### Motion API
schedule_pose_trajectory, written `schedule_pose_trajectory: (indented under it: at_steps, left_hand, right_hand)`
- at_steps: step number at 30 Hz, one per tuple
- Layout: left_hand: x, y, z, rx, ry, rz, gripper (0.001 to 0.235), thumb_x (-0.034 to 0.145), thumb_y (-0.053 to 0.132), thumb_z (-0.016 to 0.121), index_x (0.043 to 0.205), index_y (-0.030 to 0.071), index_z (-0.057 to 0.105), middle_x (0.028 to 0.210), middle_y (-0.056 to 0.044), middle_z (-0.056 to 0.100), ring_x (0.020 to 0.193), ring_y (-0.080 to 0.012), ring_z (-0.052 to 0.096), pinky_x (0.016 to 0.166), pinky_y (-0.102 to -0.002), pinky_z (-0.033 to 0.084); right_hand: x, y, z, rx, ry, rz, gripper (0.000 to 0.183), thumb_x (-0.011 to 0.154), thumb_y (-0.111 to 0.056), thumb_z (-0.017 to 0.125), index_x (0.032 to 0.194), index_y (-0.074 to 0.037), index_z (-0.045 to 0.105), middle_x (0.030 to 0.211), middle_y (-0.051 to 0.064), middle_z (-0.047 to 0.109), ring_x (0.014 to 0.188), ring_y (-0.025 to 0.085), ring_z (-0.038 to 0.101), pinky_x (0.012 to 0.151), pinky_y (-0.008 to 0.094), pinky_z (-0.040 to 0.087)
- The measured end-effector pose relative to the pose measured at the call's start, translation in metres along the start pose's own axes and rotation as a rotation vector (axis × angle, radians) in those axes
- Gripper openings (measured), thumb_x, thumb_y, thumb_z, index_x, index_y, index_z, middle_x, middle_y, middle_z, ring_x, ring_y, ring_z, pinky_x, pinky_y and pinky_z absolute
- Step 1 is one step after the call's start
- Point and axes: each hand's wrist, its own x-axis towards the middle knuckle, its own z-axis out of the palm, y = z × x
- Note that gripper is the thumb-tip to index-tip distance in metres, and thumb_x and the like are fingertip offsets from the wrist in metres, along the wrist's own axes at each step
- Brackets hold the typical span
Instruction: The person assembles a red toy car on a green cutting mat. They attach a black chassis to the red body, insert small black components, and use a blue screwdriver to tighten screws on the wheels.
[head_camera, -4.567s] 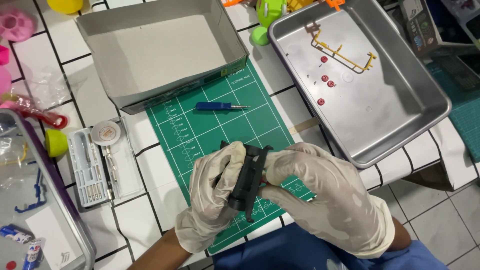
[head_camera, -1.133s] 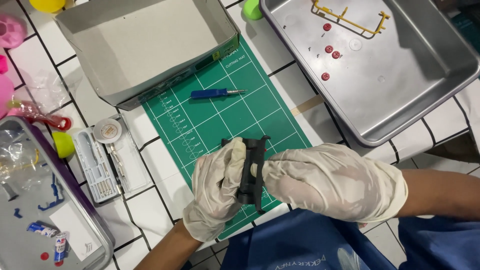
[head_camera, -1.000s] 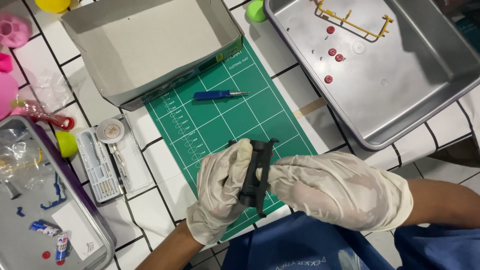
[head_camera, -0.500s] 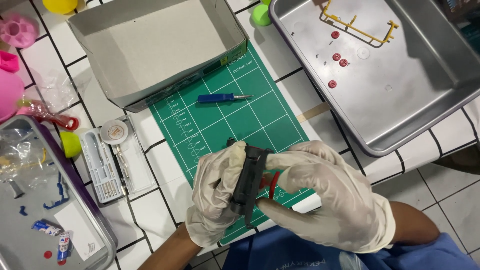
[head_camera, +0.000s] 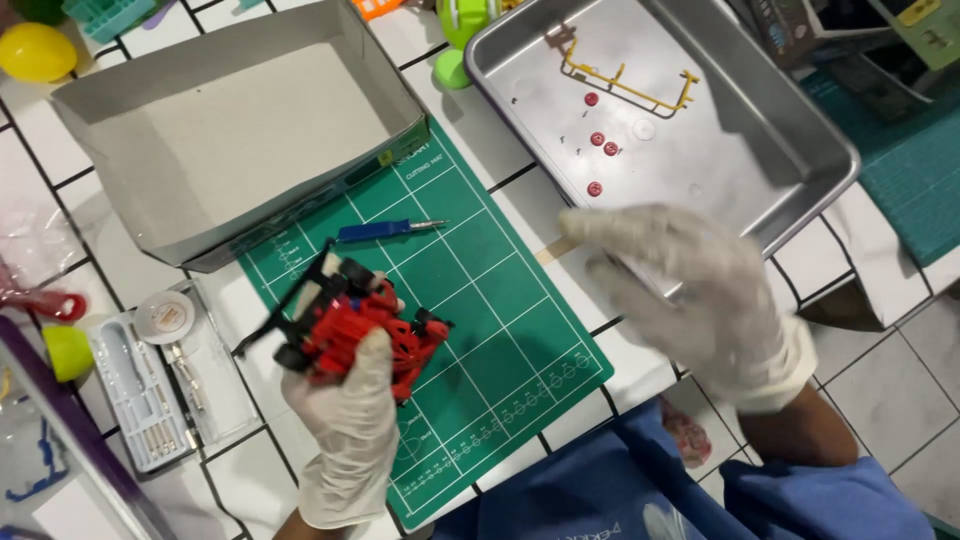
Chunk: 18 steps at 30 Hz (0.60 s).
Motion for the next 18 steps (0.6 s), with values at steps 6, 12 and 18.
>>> schedule_pose_trajectory:
  at_steps: [6, 12, 18]
  left_hand:
    - [0.022, 0.004, 0.01, -0.244, 0.009, -0.614, 0.037, 0.087, 0.015, 0.071, 0.121, 0.003, 0.065, 0.109, -0.021, 0.075, 0.083, -0.0365, 0.076, 0.069, -0.054, 0.068]
    - [0.022, 0.002, 0.007, -0.001, 0.012, -0.516, 0.024, 0.085, 0.01, 0.082, 0.104, 0.001, 0.07, 0.083, -0.011, 0.071, 0.076, -0.0153, 0.068, 0.065, -0.038, 0.064]
    - [0.026, 0.005, 0.004, 0.183, -0.079, -0.526, 0.065, 0.067, 0.011, 0.095, 0.125, 0.011, 0.066, 0.109, -0.009, 0.075, 0.095, -0.0155, 0.069, 0.087, -0.035, 0.059]
  right_hand:
    - [0.024, 0.1, -0.044, -0.297, -0.335, 0.307, 0.043, 0.092, 0.006, 0.071, 0.134, 0.004, 0.066, 0.124, 0.024, 0.071, 0.104, 0.032, 0.074, 0.092, 0.038, 0.061]
    - [0.026, 0.143, -0.011, -0.212, -0.337, 0.584, 0.043, 0.09, -0.008, 0.075, 0.132, -0.018, 0.073, 0.112, 0.014, 0.076, 0.106, 0.037, 0.071, 0.093, 0.05, 0.054]
    - [0.02, 0.162, -0.013, -0.216, -0.346, 0.484, 0.037, 0.09, -0.005, 0.077, 0.126, -0.009, 0.074, 0.104, 0.014, 0.077, 0.094, 0.034, 0.073, 0.089, 0.046, 0.055]
